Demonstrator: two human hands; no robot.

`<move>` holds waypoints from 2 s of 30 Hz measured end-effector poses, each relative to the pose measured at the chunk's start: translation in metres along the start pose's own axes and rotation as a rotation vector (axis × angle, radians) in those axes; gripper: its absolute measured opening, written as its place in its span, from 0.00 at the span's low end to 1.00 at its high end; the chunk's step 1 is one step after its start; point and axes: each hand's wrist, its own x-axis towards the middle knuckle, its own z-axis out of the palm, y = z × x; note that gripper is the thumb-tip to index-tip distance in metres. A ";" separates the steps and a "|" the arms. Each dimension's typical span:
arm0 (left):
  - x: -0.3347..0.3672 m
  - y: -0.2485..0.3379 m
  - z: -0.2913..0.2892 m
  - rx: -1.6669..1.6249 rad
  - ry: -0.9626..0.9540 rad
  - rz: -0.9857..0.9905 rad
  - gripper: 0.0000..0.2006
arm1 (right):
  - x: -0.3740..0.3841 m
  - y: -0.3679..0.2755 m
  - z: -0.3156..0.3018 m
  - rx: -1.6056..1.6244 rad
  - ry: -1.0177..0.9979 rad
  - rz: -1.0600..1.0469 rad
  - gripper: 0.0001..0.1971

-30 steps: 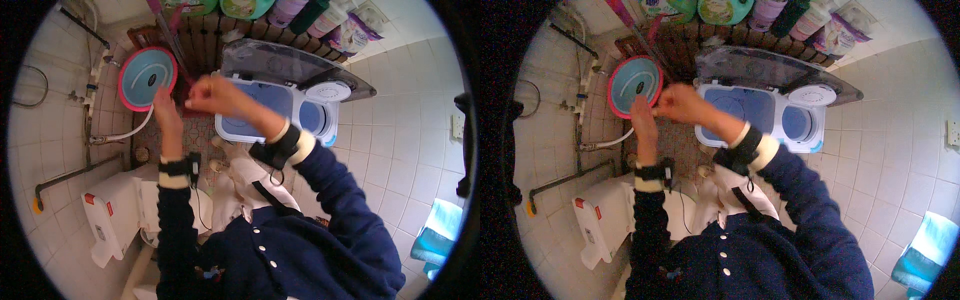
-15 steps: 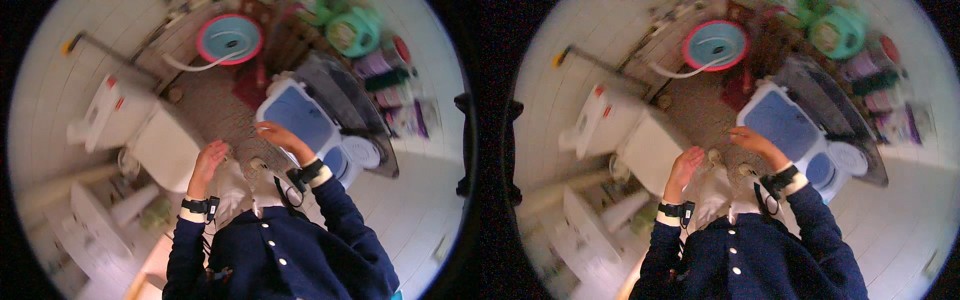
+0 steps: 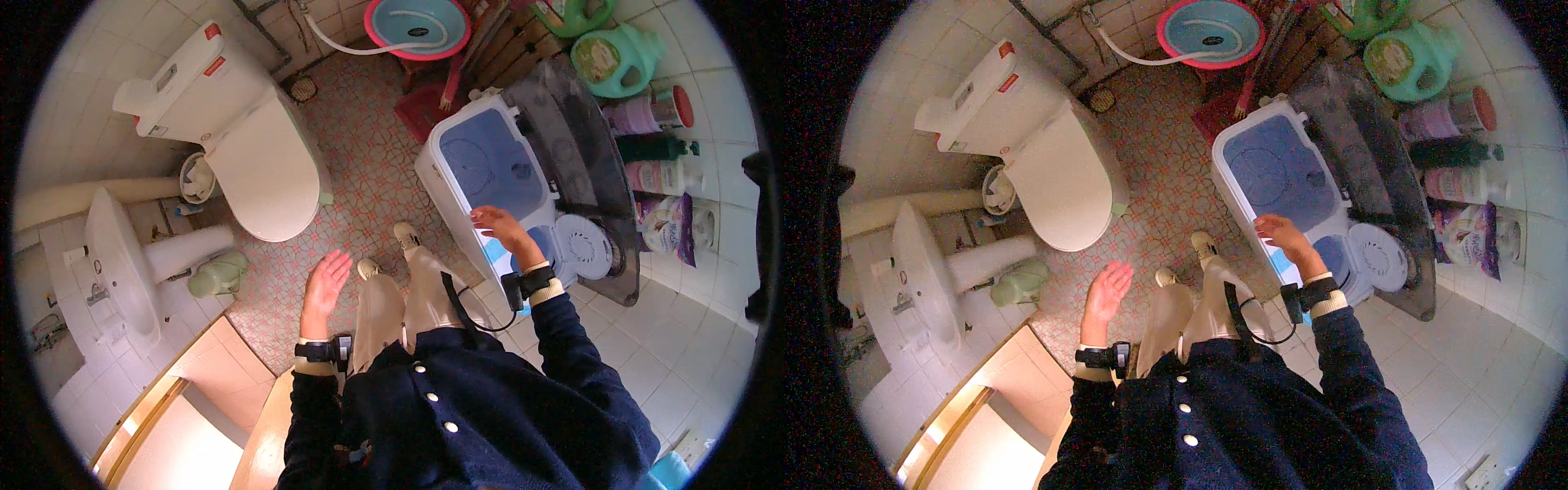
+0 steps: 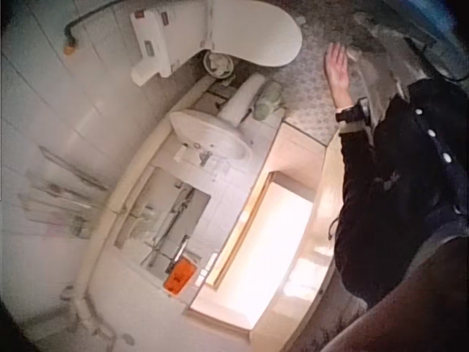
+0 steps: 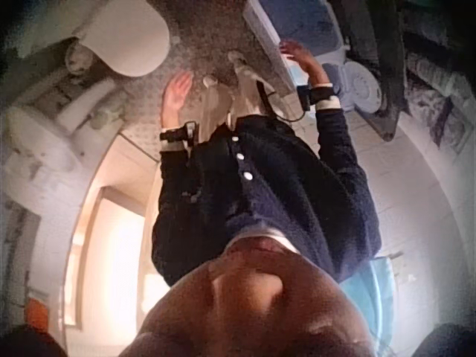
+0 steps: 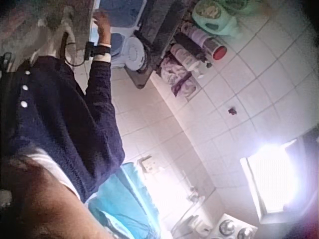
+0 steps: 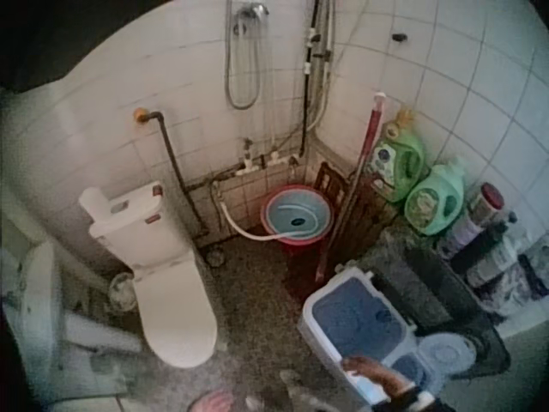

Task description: The person sweeps debris into a dustpan and disposes of it, then moves to the bathroom and rinses the broom and dustpan with a handheld shower hose. They place the cleaned tools against the wall and open the lid of a top-loading washing machine.

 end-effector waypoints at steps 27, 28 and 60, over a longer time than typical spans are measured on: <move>-0.011 -0.075 -0.136 -0.192 0.220 -0.050 0.20 | -0.117 0.193 -0.092 0.158 0.569 0.374 0.13; -0.002 -0.070 -0.128 -0.172 0.215 -0.057 0.20 | -0.122 0.204 -0.096 0.247 0.577 0.384 0.13; 0.289 0.010 0.239 1.656 -0.198 0.644 0.24 | -0.077 0.258 -0.078 -0.122 1.504 0.022 0.38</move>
